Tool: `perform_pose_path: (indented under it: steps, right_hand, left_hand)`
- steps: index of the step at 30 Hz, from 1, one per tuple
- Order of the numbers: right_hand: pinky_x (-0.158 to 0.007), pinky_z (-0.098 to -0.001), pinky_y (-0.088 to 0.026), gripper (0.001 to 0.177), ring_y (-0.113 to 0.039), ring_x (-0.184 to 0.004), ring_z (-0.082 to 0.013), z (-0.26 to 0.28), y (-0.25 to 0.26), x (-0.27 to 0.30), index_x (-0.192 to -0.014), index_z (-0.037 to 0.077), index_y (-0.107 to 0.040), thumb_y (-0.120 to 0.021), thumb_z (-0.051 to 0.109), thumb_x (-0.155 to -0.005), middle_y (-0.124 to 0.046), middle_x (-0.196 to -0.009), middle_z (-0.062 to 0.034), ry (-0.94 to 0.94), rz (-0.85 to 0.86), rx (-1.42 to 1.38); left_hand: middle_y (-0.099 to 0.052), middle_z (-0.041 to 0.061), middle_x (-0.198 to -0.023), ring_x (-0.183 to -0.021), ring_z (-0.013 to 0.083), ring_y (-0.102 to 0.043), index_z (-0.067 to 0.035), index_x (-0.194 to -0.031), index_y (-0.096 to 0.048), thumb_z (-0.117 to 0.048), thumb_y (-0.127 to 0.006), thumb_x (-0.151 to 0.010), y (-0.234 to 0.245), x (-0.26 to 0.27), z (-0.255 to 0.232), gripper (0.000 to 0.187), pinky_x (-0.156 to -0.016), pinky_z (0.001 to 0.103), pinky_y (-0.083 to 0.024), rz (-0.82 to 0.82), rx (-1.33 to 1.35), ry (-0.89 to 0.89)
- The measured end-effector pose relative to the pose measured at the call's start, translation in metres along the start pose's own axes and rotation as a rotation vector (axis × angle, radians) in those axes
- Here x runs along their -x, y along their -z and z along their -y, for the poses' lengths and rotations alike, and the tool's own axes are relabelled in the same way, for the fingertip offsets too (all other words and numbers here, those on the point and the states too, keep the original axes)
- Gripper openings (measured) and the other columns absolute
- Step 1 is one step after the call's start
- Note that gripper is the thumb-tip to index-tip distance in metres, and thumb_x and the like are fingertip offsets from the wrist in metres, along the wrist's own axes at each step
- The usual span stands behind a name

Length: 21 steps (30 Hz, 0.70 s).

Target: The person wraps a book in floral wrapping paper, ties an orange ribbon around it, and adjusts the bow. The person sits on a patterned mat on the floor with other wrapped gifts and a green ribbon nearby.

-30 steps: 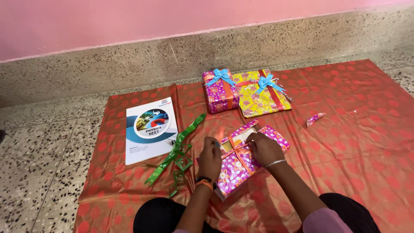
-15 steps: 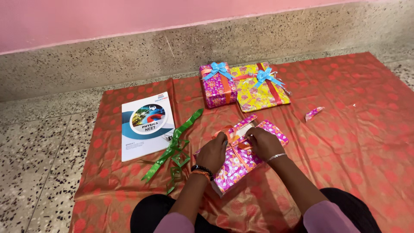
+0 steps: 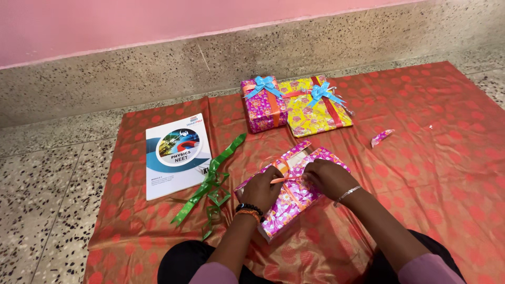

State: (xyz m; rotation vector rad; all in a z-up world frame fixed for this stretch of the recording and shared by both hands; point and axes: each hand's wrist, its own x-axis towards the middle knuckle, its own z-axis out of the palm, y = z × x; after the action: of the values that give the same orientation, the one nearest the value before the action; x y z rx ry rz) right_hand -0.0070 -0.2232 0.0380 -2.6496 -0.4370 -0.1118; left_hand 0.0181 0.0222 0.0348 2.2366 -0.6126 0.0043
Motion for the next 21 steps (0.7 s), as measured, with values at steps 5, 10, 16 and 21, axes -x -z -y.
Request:
perform_pose_path:
  steps: [5,10,16,21]
  right_hand:
    - [-0.091,-0.0344,-0.052,0.021,-0.064,-0.105,-0.0174,0.010,-0.002,0.003,-0.106,0.006,-0.072,-0.061,0.023,-0.099,-0.068,-0.112,-0.0037,0.030,0.015,-0.661]
    - [-0.087,-0.0309,-0.050,0.032,-0.059,-0.093,-0.0118,0.023,-0.027,-0.001,-0.118,0.004,-0.075,-0.058,0.026,-0.103,-0.073,-0.107,-0.0019,-0.260,0.112,-1.141]
    - [-0.090,-0.0319,-0.057,0.035,-0.073,-0.094,-0.0144,0.028,-0.049,-0.023,-0.106,-0.002,-0.069,-0.052,0.029,-0.105,-0.075,-0.098,-0.0064,-0.142,0.070,-1.128]
    - [-0.081,-0.0334,-0.057,0.043,-0.072,-0.080,-0.0189,0.034,-0.049,-0.033,-0.107,0.000,-0.070,-0.044,0.034,-0.109,-0.074,-0.088,-0.0106,-0.303,0.093,-0.787]
  left_hand:
    - [-0.072,0.018,-0.090,-0.086,0.0395,-0.069,-0.011,-0.114,-0.061,-0.022,-0.056,-0.099,-0.004,-0.003,0.003,0.020,-0.072,0.054,-0.051,-0.004,-0.004,0.068]
    - [-0.070,0.024,-0.089,-0.087,0.0436,-0.067,-0.007,-0.116,-0.054,-0.025,-0.048,-0.104,-0.008,-0.010,0.010,0.022,-0.074,0.058,-0.048,0.036,-0.094,0.135]
    - [-0.071,0.024,-0.093,-0.088,0.0443,-0.067,-0.006,-0.116,-0.055,-0.023,-0.047,-0.101,-0.023,-0.016,0.033,0.023,-0.075,0.057,-0.050,0.011,-0.022,0.152]
    - [-0.069,0.022,-0.083,-0.072,0.0362,-0.064,-0.006,-0.098,-0.069,-0.013,-0.053,-0.096,-0.035,-0.023,0.071,0.017,-0.061,0.047,-0.048,-0.292,0.266,0.058]
